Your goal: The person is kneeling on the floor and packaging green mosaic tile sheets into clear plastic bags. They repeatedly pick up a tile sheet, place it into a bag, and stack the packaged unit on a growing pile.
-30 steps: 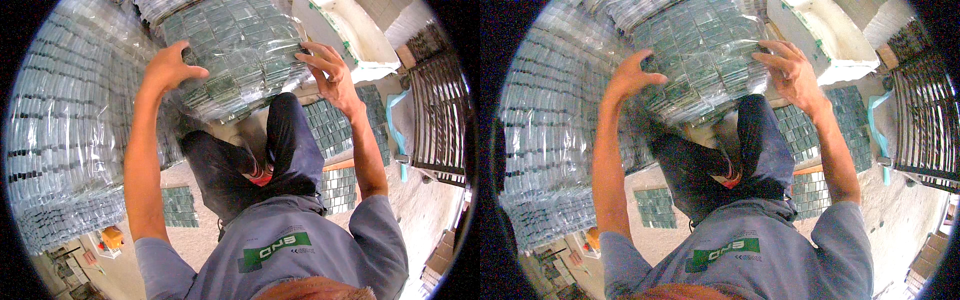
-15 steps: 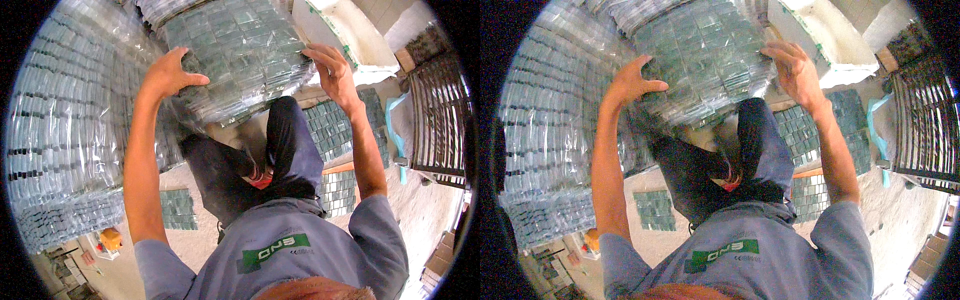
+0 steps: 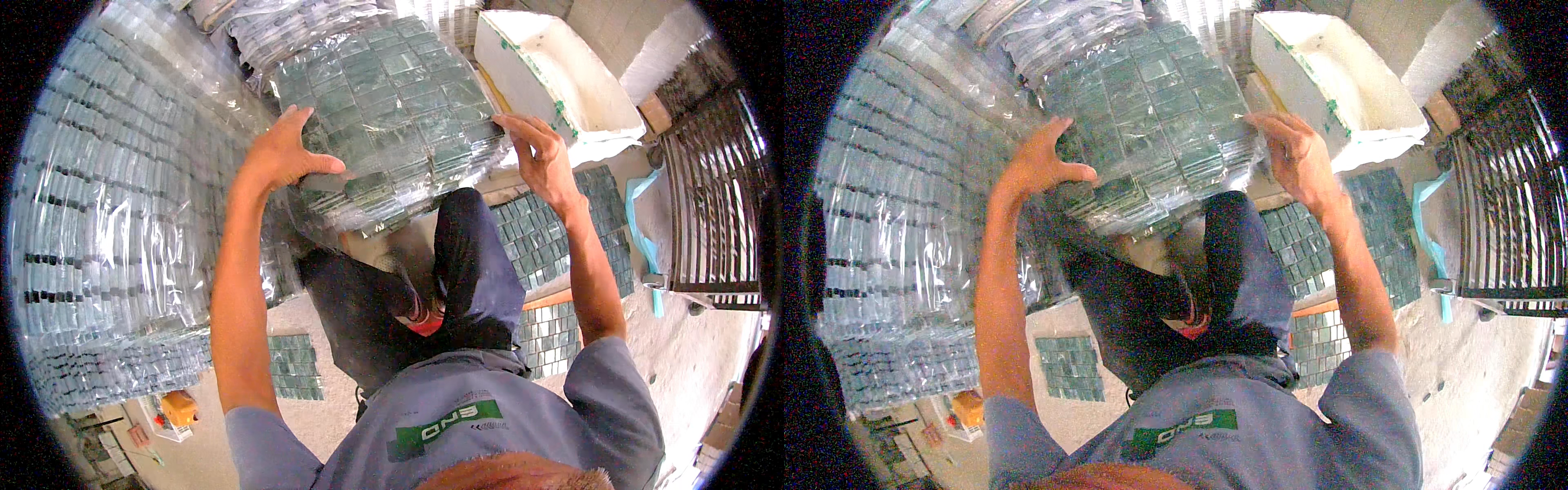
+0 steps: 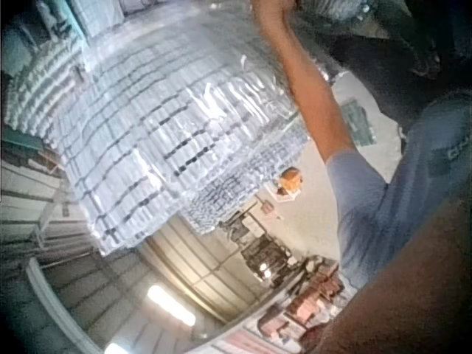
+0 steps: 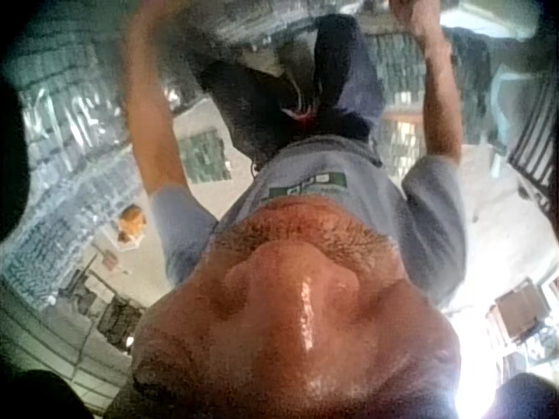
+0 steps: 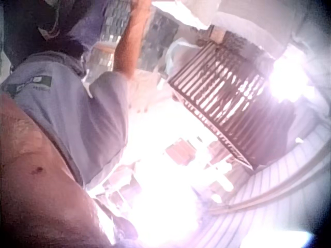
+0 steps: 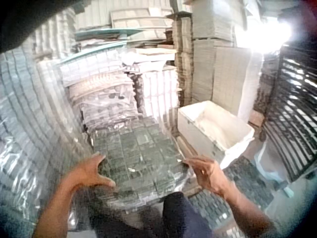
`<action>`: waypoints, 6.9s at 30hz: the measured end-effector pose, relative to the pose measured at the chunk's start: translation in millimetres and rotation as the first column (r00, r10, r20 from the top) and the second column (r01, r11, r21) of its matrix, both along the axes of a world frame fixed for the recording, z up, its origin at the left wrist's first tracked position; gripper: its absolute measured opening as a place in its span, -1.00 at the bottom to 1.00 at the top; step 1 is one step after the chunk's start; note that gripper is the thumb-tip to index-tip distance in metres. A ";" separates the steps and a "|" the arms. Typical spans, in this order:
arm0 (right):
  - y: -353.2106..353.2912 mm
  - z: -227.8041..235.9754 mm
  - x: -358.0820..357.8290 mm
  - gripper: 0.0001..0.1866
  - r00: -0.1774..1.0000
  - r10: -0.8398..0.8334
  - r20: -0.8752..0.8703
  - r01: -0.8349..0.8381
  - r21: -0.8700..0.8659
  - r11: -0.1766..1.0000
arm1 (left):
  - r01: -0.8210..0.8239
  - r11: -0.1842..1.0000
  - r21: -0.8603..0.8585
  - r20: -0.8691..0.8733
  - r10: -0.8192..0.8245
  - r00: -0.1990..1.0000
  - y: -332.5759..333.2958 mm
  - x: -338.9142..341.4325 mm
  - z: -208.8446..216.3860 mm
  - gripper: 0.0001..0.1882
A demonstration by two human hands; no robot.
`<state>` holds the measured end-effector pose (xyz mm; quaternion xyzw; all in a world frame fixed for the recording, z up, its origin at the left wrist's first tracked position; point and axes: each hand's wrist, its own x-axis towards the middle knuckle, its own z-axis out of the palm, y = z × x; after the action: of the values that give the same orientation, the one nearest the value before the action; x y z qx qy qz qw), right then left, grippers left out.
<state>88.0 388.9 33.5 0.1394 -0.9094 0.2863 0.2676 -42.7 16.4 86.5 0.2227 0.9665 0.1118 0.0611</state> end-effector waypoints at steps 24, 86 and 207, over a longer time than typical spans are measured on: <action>-1.5 6.3 5.4 -0.68 0.996 -0.022 0.083 0.025 -0.032 0.999 | -0.019 0.999 0.050 0.012 0.019 1.000 -0.4 1.9 -0.7 0.19; 7.0 2.9 5.2 -0.60 0.990 -0.023 0.141 0.033 -0.069 0.997 | -0.018 0.997 0.077 0.034 0.015 0.999 0.3 3.1 0.1 0.18; -29.7 69.7 -165.4 -0.62 0.980 0.166 -0.112 -0.162 0.043 0.986 | -0.013 0.999 0.045 0.067 0.010 0.998 14.5 7.8 14.1 0.09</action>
<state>-77.4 359.2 103.2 0.2345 -0.8827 0.2834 0.2926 -34.8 30.9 100.6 0.2144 0.9625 0.1414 0.0874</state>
